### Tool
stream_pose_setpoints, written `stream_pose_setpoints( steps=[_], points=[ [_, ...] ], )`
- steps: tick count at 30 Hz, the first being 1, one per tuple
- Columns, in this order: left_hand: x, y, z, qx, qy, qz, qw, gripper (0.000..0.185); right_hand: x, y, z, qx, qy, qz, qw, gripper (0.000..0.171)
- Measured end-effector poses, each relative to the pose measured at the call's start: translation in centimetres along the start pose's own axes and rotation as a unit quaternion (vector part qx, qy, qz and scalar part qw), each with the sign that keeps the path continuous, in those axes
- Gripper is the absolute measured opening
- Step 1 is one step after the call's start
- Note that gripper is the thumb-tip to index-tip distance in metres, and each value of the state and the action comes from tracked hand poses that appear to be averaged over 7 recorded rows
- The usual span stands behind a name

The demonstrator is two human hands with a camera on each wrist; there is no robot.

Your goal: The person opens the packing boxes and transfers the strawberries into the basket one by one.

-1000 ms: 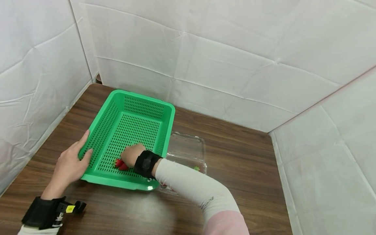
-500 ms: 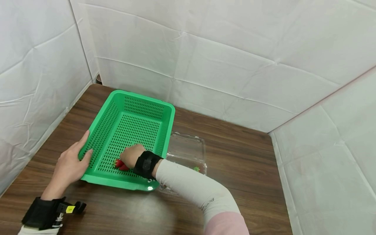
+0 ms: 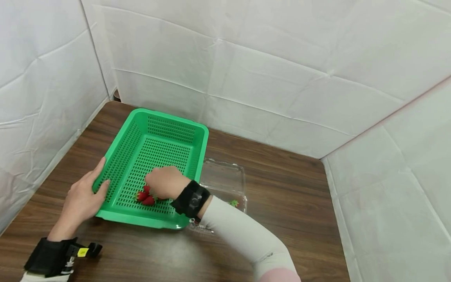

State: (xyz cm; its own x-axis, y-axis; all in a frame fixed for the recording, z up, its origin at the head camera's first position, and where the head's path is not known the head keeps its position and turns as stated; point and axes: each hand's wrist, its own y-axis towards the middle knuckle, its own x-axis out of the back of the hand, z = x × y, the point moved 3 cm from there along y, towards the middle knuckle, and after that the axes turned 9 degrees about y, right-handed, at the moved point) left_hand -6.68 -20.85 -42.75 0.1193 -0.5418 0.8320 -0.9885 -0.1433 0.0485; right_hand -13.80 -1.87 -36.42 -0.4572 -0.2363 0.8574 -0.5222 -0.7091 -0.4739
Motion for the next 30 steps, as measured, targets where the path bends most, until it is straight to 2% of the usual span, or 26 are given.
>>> stream_pose_setpoints(
  steps=[3, 7, 11, 16, 20, 25, 30],
  points=[
    [0.0, 0.0, 0.0, 0.002, 0.001, 0.004, 1.0, 0.065, 0.6, -1.1, -0.3, 0.006, 0.01, -0.023, 1.0, 0.02],
    [-0.1, 0.0, 0.0, 0.004, 0.004, 0.006, 1.0, 0.065, 0.7, -2.7, -0.9, 0.017, 0.002, -0.078, 0.997, 0.02],
    [0.0, 0.0, -0.1, 0.006, 0.005, 0.005, 1.0, 0.065, 0.6, -4.2, -1.5, 0.044, 0.005, -0.157, 0.987, 0.018],
    [0.0, 0.1, 0.0, 0.004, 0.005, 0.003, 1.0, 0.065, 0.1, -5.4, -2.2, 0.062, 0.028, -0.221, 0.973, 0.018],
    [-0.1, 0.0, 0.0, 0.002, 0.006, 0.003, 1.0, 0.065, -0.3, -5.8, -3.0, 0.055, 0.051, -0.24, 0.968, 0.015],
    [0.0, 0.0, -0.1, 0.001, 0.006, 0.002, 1.0, 0.064, -0.8, -6.4, -3.8, 0.029, 0.085, -0.234, 0.968, 0.022],
    [0.1, 0.0, -0.1, 0.002, 0.008, 0.0, 1.0, 0.065, -1.4, -7.2, -4.5, 0.019, 0.086, -0.242, 0.966, 0.025]
  ],
)
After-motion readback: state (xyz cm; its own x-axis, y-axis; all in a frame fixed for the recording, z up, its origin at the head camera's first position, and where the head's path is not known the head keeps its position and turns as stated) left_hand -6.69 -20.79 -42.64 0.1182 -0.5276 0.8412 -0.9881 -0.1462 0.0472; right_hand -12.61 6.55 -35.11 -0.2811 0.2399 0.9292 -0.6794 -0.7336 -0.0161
